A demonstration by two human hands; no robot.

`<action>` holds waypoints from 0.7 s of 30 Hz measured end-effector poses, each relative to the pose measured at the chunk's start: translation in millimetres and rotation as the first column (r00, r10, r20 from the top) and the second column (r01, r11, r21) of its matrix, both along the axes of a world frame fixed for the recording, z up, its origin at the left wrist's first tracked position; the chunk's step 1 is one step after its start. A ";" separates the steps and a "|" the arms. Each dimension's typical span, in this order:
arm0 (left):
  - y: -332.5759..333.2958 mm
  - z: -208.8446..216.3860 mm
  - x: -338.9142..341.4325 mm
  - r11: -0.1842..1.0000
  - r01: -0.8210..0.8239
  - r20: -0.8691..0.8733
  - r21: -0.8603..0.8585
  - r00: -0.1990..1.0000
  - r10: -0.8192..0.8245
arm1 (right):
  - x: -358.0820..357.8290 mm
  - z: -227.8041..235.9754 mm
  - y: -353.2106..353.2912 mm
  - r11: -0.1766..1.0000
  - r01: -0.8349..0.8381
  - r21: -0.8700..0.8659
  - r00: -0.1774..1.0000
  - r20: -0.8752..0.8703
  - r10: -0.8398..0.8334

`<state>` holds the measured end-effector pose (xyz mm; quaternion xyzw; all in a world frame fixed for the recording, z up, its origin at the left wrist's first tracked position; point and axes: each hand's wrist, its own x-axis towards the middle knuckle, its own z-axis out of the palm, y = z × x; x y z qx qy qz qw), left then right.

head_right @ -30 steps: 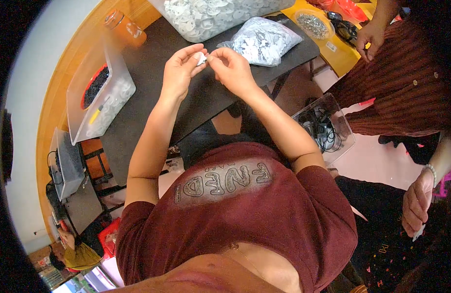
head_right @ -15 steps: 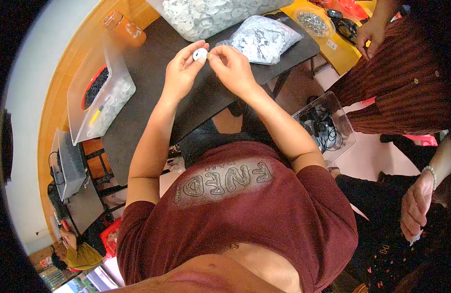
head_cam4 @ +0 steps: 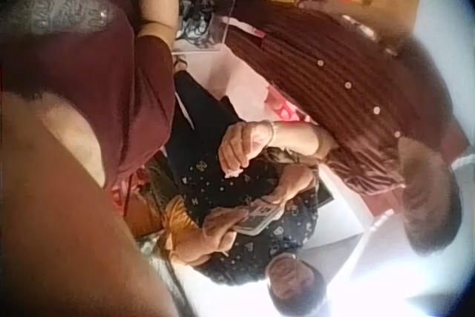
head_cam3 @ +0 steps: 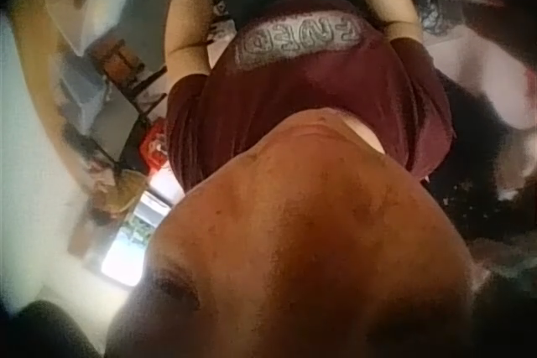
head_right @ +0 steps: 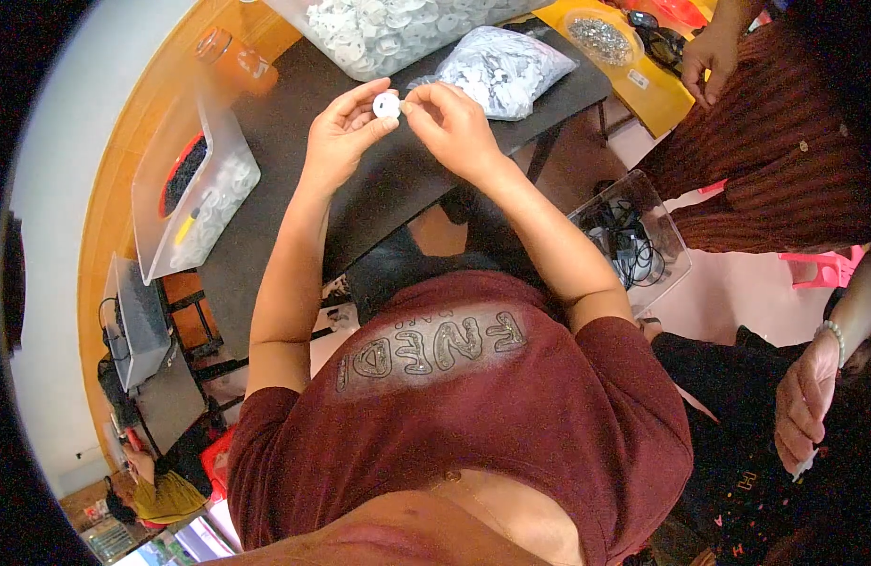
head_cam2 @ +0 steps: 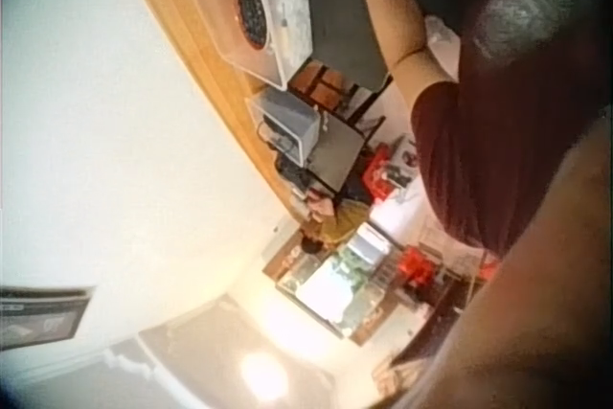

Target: The person assembles small white plastic components by hand, inserting black beads and small pins into them.

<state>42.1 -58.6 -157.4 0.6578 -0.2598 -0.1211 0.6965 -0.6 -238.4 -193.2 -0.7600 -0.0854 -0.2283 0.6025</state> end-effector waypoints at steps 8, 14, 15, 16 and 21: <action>3.6 -1.9 3.5 0.998 0.037 -0.043 0.050 0.998 -0.035 | -1.9 -1.5 -0.4 0.993 0.029 -0.115 0.978 0.210 -0.004; 3.6 -2.8 4.6 0.997 0.045 -0.059 0.056 0.997 -0.042 | -2.9 -0.1 -2.9 0.984 0.031 -0.173 0.977 0.213 0.007; 3.6 -1.4 4.0 0.997 0.042 -0.066 0.059 0.997 -0.039 | -3.2 0.5 -3.4 0.985 0.031 -0.173 0.977 0.213 0.007; 3.7 -0.7 3.7 0.997 0.040 -0.073 0.062 0.997 -0.035 | -3.5 1.3 -3.9 0.980 0.025 -0.196 0.979 0.204 0.016; 9.3 -3.0 9.5 0.997 0.041 -0.027 0.062 0.999 -0.039 | -3.6 -0.6 -3.1 0.977 0.021 -0.210 0.973 0.230 0.029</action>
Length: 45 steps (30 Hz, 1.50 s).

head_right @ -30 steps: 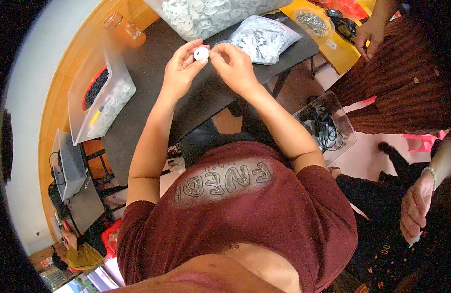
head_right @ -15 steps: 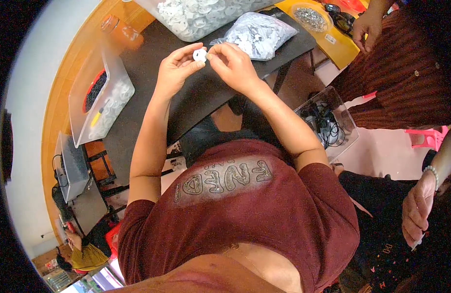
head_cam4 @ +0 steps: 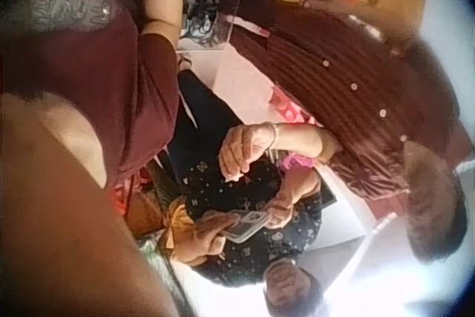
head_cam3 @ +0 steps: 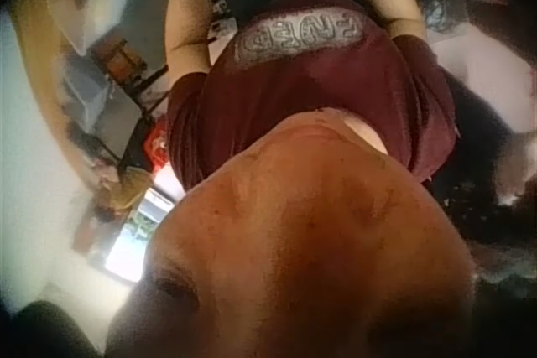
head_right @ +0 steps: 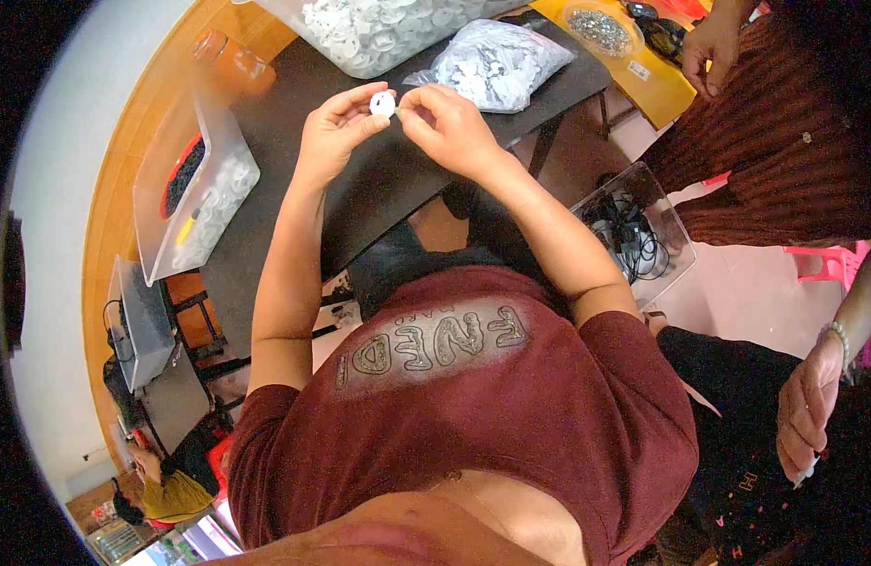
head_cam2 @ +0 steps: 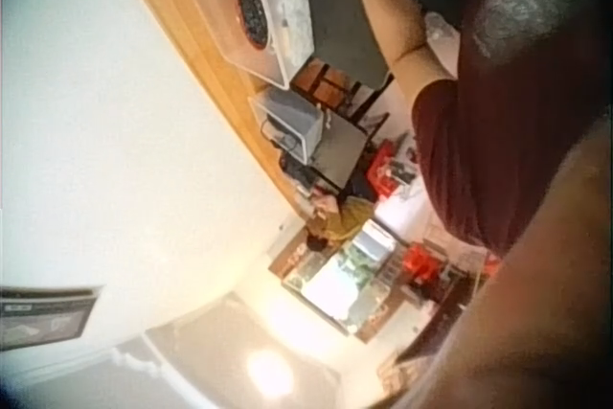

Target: The person assembles small white plastic components by hand, inserting black beads and small pins into them.

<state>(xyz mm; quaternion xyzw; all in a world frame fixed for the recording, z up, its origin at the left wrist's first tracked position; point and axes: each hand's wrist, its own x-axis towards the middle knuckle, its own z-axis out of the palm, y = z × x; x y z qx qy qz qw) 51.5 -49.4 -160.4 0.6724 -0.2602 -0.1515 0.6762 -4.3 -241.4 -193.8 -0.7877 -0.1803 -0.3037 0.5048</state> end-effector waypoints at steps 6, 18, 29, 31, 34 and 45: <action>0.5 2.4 -0.4 0.998 -0.002 0.013 0.064 1.000 0.001 | -2.1 0.8 2.1 0.996 -0.023 0.089 0.989 -0.141 0.035; 0.3 2.4 -1.3 0.994 -0.010 0.070 0.111 0.998 0.002 | -1.5 -0.4 2.0 1.000 0.008 0.027 1.000 -0.023 -0.008; 2.9 -3.0 1.5 0.995 0.016 0.028 0.096 0.999 -0.019 | -1.5 -2.2 0.8 1.000 -0.020 -0.011 0.999 -0.050 0.019; 2.6 0.1 1.1 0.991 0.021 0.128 0.134 0.991 -0.039 | -1.6 -2.5 0.3 1.000 -0.018 -0.013 0.999 -0.051 0.017; 2.7 1.9 0.6 0.989 0.014 0.141 0.147 0.989 -0.035 | -1.2 -2.7 0.3 1.000 -0.020 -0.011 0.998 -0.058 0.019; 2.6 -2.9 2.6 0.993 0.019 0.045 0.119 0.999 -0.024 | -1.1 -3.0 1.4 0.996 -0.050 0.069 0.993 -0.105 0.057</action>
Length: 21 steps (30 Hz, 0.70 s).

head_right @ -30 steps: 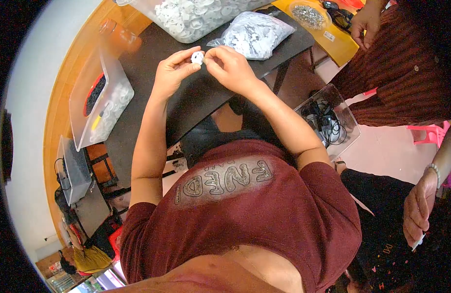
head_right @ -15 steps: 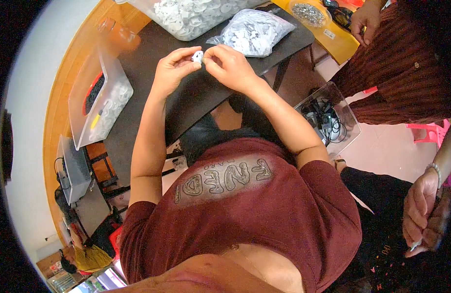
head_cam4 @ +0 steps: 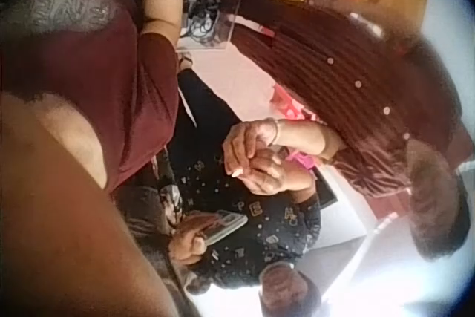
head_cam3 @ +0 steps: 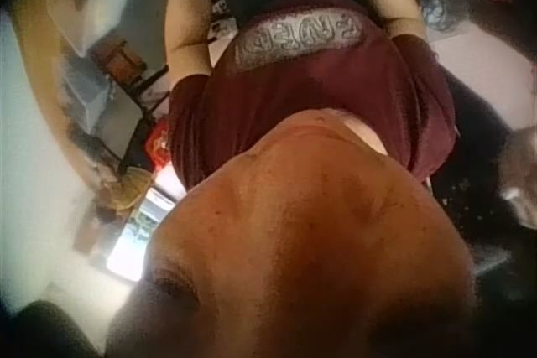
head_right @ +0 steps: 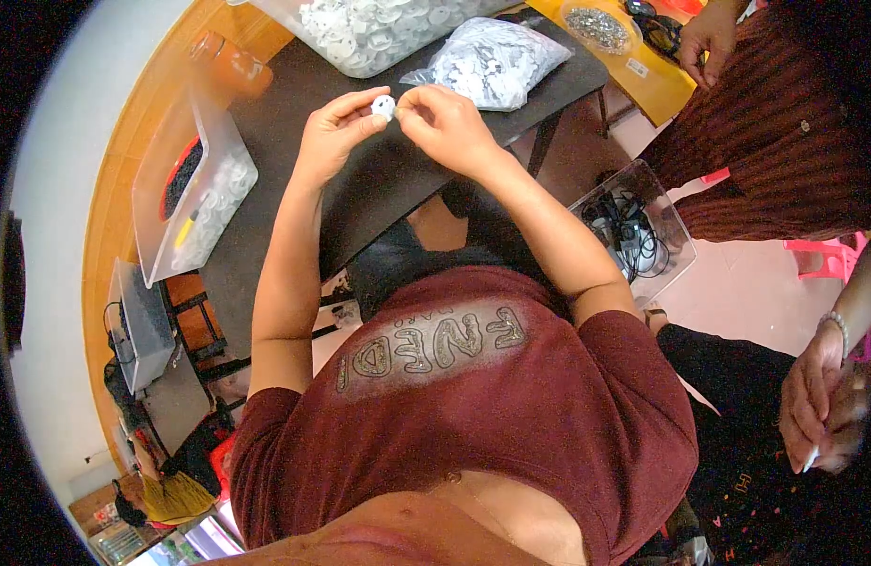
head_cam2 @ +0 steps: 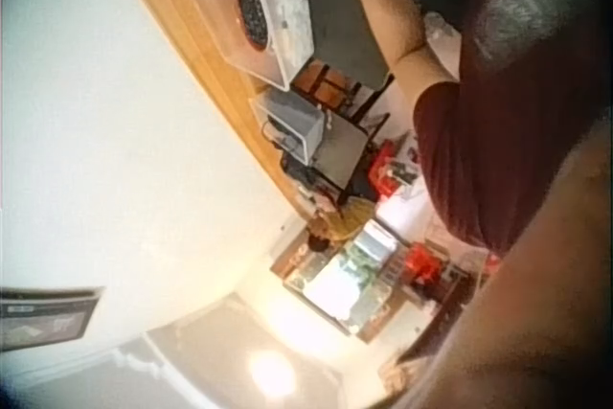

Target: The person assembles small white plastic components by hand, inserting black beads and small pins into them.

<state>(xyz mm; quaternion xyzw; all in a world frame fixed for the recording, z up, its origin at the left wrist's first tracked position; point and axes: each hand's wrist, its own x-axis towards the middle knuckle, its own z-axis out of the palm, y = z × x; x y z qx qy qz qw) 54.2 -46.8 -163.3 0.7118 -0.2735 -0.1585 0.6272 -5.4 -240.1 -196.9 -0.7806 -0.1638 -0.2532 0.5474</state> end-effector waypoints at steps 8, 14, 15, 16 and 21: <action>-15.9 -4.4 -8.2 0.988 -0.085 -0.274 -0.130 0.961 0.046 | -4.6 9.8 2.4 0.882 -0.057 0.468 0.912 -0.334 0.236; -19.4 -3.0 -15.6 0.991 -0.111 -0.228 -0.074 0.969 0.091 | -4.9 5.9 3.2 0.898 -0.079 0.432 0.905 -0.346 0.246; -18.3 -1.7 -15.9 0.991 -0.111 -0.255 -0.069 0.963 0.090 | -3.2 3.8 1.2 0.899 -0.080 0.432 0.906 -0.345 0.246; -16.7 -2.5 -14.4 0.991 -0.112 -0.254 -0.070 0.963 0.090 | -0.3 1.1 -1.7 0.862 -0.098 0.497 0.902 -0.321 0.287; -12.5 -2.1 -12.0 0.987 0.001 -0.424 -0.160 0.903 -0.070 | -0.9 3.0 -5.2 0.795 -0.210 0.569 0.875 -0.254 0.413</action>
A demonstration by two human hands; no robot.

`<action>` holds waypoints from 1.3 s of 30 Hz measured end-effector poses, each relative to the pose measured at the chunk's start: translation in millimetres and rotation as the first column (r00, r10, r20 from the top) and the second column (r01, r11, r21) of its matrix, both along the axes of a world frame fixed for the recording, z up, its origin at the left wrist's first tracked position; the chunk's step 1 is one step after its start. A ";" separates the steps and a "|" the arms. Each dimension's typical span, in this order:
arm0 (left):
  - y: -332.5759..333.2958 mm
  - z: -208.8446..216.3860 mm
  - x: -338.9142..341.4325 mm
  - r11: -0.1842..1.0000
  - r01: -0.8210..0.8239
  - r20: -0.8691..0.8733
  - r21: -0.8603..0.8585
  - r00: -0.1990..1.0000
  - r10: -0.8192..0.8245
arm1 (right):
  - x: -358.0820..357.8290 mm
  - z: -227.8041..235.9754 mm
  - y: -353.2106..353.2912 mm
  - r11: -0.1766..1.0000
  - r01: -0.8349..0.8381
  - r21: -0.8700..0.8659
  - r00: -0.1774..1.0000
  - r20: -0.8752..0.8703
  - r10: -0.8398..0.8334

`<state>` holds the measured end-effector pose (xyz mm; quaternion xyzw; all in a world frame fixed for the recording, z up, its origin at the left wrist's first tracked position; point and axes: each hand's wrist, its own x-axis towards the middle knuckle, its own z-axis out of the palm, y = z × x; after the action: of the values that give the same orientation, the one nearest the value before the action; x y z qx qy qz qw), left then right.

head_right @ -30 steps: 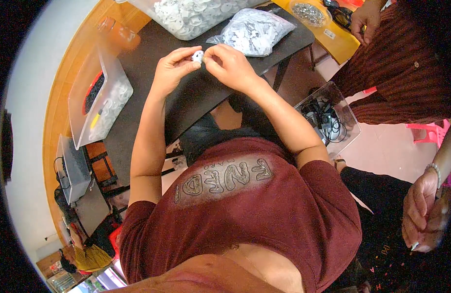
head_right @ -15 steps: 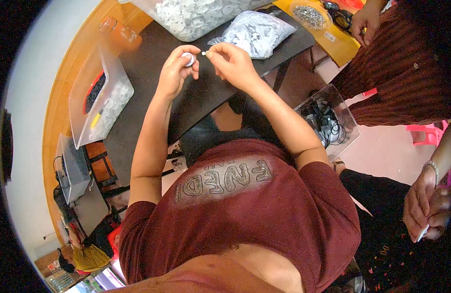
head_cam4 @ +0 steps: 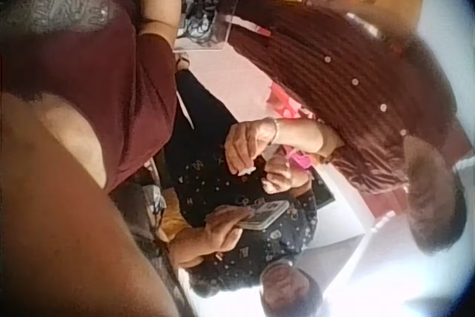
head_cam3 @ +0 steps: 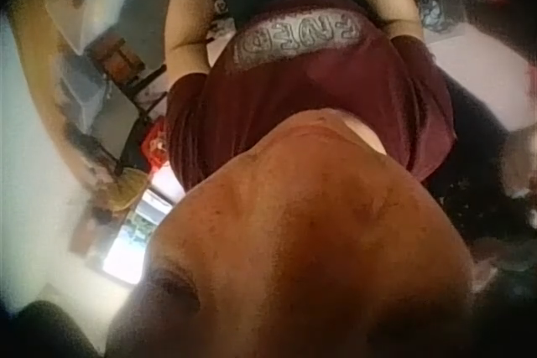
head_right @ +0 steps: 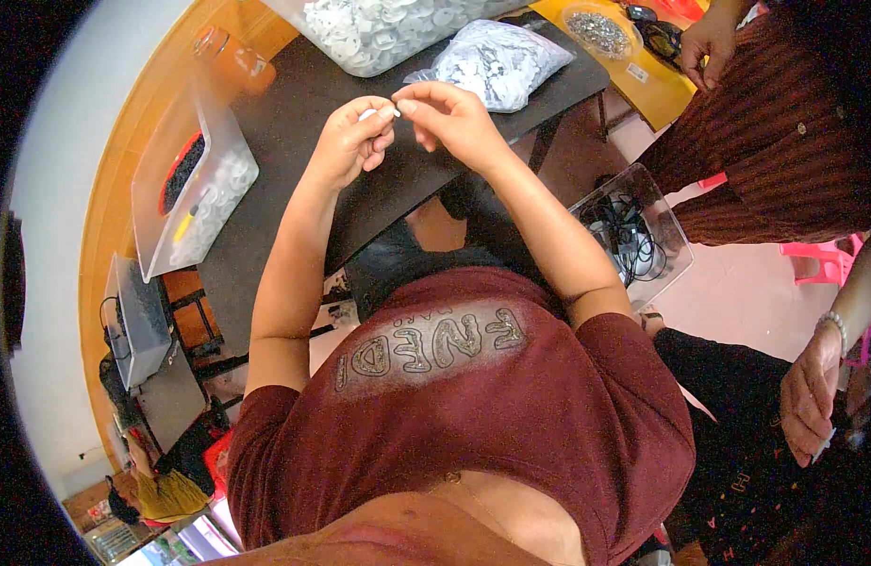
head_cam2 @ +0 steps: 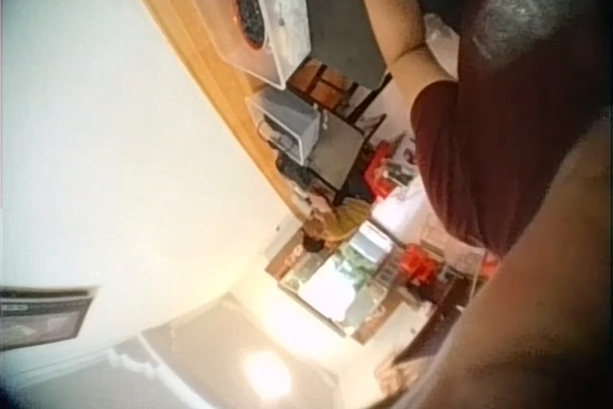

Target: The person assembles small white plastic components by hand, inserting black beads and small pins into them.

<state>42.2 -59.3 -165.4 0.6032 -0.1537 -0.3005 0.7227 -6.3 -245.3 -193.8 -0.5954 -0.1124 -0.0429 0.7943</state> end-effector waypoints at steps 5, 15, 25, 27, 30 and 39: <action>1.2 -2.6 0.2 0.994 0.072 -0.048 -0.077 0.996 -0.076 | -0.5 3.3 0.5 0.998 -0.035 -0.046 0.999 0.014 0.036; -7.0 -6.7 2.2 0.991 -0.050 -0.090 -0.122 0.995 0.039 | 1.4 -4.9 4.6 0.996 0.083 -0.032 0.997 -0.009 -0.083; -5.0 -6.4 3.9 0.982 -0.080 -0.058 -0.173 0.996 0.071 | -0.2 -0.7 6.8 0.970 0.205 -0.128 0.975 -0.062 -0.214; -5.7 -4.5 2.9 0.984 -0.089 -0.043 -0.155 0.996 0.083 | -0.9 -0.1 8.7 0.961 0.244 -0.130 0.966 -0.054 -0.253; -5.5 -5.1 3.6 0.985 -0.096 -0.025 -0.147 0.995 0.093 | -1.3 -0.5 9.2 0.951 0.254 -0.176 0.964 -0.035 -0.264; -3.6 -7.1 5.3 0.988 -0.071 0.014 -0.136 0.997 0.074 | -5.3 4.3 11.8 0.927 0.289 -0.239 0.956 0.024 -0.292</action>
<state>47.5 -62.9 -172.5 0.5609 -0.1584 -0.2574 0.7708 -11.5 -233.5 -189.5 -0.6972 -0.0223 -0.1427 0.7022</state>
